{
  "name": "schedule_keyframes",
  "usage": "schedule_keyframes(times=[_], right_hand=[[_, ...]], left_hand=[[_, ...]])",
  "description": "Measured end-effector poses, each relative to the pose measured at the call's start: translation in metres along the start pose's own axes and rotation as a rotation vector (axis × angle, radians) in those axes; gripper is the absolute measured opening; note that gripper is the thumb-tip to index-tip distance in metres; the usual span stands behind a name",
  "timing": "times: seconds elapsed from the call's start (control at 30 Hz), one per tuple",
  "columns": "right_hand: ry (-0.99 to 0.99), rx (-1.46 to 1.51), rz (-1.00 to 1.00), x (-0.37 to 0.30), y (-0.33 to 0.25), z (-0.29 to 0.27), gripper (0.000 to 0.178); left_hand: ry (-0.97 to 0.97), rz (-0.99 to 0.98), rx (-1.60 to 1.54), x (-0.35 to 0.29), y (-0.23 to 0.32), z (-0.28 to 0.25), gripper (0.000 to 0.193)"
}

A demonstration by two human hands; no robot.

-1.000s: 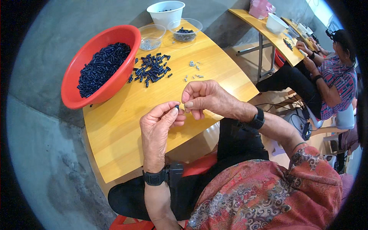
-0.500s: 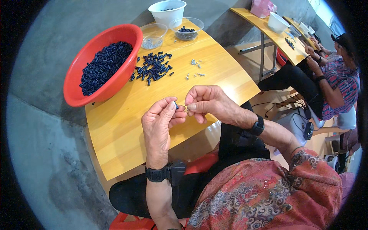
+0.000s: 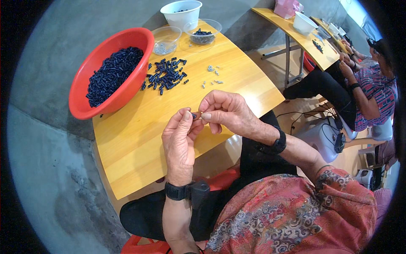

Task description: Assembling small black and grey plastic or rubber components at a table in a manufacturing setting.

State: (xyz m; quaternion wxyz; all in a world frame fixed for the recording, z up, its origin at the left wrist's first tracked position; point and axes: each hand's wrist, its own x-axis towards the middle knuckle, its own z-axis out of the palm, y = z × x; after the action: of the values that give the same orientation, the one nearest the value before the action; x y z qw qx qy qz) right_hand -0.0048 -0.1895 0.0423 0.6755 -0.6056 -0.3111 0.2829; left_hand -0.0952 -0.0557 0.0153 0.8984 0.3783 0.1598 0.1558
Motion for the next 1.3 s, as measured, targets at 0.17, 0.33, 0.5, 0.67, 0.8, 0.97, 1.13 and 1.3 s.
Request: schedule_keyframes(times=[0.17, 0.33, 0.5, 0.67, 0.8, 0.97, 1.13, 1.3], right_hand=[[0.013, 0.019, -0.010, -0.003, -0.001, 0.001, 0.010], [0.017, 0.005, -0.016, -0.004, 0.002, 0.001, 0.011], [0.022, -0.098, -0.068, -0.007, 0.002, 0.002, 0.011], [0.036, -0.116, -0.053, -0.007, 0.001, 0.000, 0.013], [0.051, -0.088, -0.025, -0.008, 0.000, 0.000, 0.014], [0.045, -0.054, -0.021, -0.009, 0.001, -0.003, 0.015], [0.038, -0.042, -0.025, -0.011, 0.003, -0.003, 0.016], [0.067, -0.082, -0.043, -0.012, 0.006, -0.005, 0.016]], left_hand=[[0.038, 0.148, 0.173, -0.002, -0.003, 0.006, 0.018], [0.001, 0.232, 0.251, -0.004, -0.005, 0.011, 0.017], [-0.027, 0.243, 0.292, -0.002, -0.007, 0.006, 0.017], [-0.001, 0.104, 0.166, -0.003, -0.005, 0.006, 0.018], [0.011, 0.067, 0.126, -0.003, -0.009, 0.004, 0.018], [0.017, 0.046, 0.128, -0.003, -0.012, 0.004, 0.017], [0.029, 0.047, 0.106, -0.005, -0.015, 0.004, 0.017], [0.030, 0.045, 0.097, -0.005, -0.019, 0.005, 0.017]])
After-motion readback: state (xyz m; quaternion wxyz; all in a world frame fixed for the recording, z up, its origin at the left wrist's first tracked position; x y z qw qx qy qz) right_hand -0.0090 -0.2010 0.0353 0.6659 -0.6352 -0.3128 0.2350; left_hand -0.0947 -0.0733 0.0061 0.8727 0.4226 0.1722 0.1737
